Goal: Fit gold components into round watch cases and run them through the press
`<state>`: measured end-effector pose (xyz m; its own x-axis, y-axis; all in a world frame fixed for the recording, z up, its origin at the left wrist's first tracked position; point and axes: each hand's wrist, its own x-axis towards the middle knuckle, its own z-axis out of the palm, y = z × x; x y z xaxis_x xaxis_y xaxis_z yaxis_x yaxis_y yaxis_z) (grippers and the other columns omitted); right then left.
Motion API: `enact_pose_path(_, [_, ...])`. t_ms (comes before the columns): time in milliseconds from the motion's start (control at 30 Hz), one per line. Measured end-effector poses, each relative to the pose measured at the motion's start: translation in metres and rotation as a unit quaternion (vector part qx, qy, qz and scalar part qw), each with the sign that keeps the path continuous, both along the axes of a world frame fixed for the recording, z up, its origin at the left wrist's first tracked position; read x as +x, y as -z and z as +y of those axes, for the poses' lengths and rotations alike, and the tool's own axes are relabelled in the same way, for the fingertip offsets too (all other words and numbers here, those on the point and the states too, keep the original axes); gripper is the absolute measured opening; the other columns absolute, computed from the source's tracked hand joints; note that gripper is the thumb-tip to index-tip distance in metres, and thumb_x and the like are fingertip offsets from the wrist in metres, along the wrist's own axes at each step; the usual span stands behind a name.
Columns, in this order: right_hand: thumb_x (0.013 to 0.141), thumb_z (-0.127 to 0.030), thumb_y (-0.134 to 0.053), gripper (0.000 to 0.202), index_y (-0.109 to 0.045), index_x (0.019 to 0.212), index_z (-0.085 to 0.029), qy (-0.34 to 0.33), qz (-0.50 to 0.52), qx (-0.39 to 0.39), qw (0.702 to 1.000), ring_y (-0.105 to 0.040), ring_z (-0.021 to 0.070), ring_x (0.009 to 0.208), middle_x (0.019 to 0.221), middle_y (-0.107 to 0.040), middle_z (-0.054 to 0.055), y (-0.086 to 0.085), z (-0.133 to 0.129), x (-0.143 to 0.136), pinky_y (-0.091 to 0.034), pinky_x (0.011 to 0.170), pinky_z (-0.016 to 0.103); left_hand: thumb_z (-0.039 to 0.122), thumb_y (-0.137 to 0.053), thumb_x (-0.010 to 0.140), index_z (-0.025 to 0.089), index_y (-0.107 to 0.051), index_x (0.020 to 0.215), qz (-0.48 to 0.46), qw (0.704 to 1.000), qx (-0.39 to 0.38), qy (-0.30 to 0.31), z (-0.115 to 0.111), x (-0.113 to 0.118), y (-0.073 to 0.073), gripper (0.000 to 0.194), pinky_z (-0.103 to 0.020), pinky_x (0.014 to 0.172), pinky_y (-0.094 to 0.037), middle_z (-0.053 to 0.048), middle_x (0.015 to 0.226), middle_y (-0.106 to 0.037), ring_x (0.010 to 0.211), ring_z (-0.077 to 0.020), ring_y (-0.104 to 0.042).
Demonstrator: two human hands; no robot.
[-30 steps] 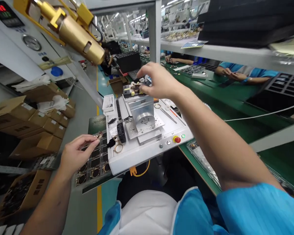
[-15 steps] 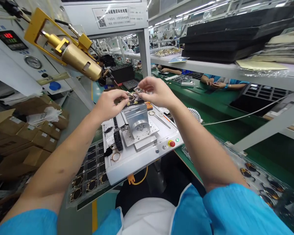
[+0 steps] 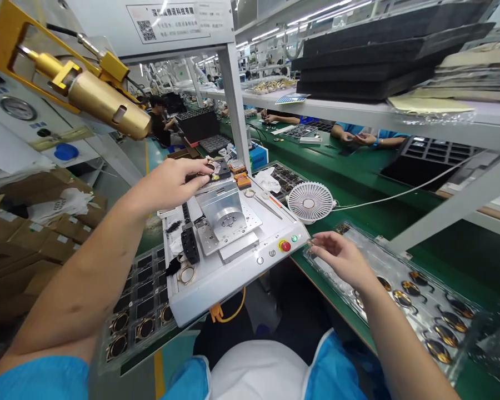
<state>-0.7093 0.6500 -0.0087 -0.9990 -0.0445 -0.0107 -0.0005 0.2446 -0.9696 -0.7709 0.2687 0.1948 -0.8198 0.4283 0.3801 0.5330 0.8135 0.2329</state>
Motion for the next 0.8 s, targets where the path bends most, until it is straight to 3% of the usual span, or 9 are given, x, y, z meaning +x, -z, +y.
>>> enact_pose_path(133, [0.063,-0.064,-0.091,0.059,-0.071,0.100,-0.022,0.015,-0.020,-0.031,0.999,-0.075,0.0342,0.100,0.105,-0.078,0.016,0.013,0.002,0.005,-0.061,0.097,0.051,0.038,-0.071,0.085,0.023,-0.081,0.096,-0.043,0.999,-0.004,0.009,-0.005,-0.008,-0.010,0.022,-0.047,0.095,-0.057,-0.004,0.095,-0.079,0.094,-0.0306,-0.075])
enact_pose_path(233, [0.065,-0.065,-0.089,0.059,-0.069,0.099,-0.021,-0.002,-0.030,-0.041,0.999,-0.075,0.0338,0.102,0.105,-0.078,0.016,0.029,-0.005,0.006,-0.060,0.099,0.051,0.045,-0.076,0.082,0.024,-0.078,0.115,-0.041,0.999,-0.004,-0.007,-0.006,0.001,0.000,0.040,-0.055,0.108,-0.051,-0.008,0.120,-0.077,0.118,-0.0372,-0.070])
enact_pose_path(300, [0.068,-0.066,-0.086,0.059,-0.067,0.101,-0.021,-0.014,-0.030,-0.030,0.999,-0.074,0.0326,0.100,0.103,-0.077,0.016,0.041,-0.009,0.005,-0.061,0.097,0.050,0.052,-0.077,0.081,0.023,-0.070,0.132,-0.038,0.999,0.006,-0.016,-0.002,0.013,0.010,0.060,-0.058,0.117,-0.043,-0.012,0.143,-0.066,0.139,-0.0406,-0.056])
enact_pose_path(433, [0.073,-0.063,-0.078,0.058,-0.064,0.109,-0.019,-0.028,-0.010,0.037,0.999,-0.074,0.0296,0.090,0.099,-0.076,0.014,0.059,-0.017,0.003,-0.062,0.083,0.045,0.063,-0.071,0.084,0.018,-0.057,0.148,-0.042,0.998,-0.001,-0.053,0.006,0.028,0.020,0.079,-0.058,0.125,-0.033,-0.015,0.162,-0.048,0.155,-0.0395,-0.036])
enact_pose_path(633, [0.086,-0.043,-0.064,0.070,-0.047,0.149,-0.017,-0.073,0.055,0.167,0.982,-0.070,0.0250,0.081,0.096,-0.074,0.009,0.069,-0.031,-0.002,-0.058,0.081,0.042,0.077,-0.067,0.081,0.021,-0.061,0.144,-0.028,0.999,-0.011,-0.021,-0.002,0.018,0.019,0.085,-0.057,0.126,-0.032,-0.013,0.158,-0.053,0.151,-0.0392,-0.042])
enact_pose_path(733, [0.090,-0.035,-0.058,0.076,-0.036,0.160,-0.015,-0.119,0.052,0.258,0.957,-0.069,0.0262,0.081,0.096,-0.075,0.008,0.077,-0.041,0.000,-0.053,0.080,0.040,0.075,-0.067,0.083,0.025,-0.053,0.150,0.022,0.999,0.043,-0.019,-0.010,0.029,0.038,0.085,-0.063,0.127,-0.026,-0.013,0.165,-0.043,0.157,-0.0389,-0.031])
enact_pose_path(800, [0.091,-0.033,-0.057,0.081,-0.027,0.164,-0.014,-0.134,0.042,0.287,0.947,-0.069,0.0274,0.083,0.098,-0.074,0.009,0.083,-0.047,0.004,-0.052,0.079,0.039,0.065,-0.072,0.086,0.026,-0.054,0.149,0.095,0.988,0.121,-0.013,-0.011,0.050,0.067,0.076,-0.063,0.127,-0.027,-0.013,0.164,-0.045,0.157,-0.0369,-0.032])
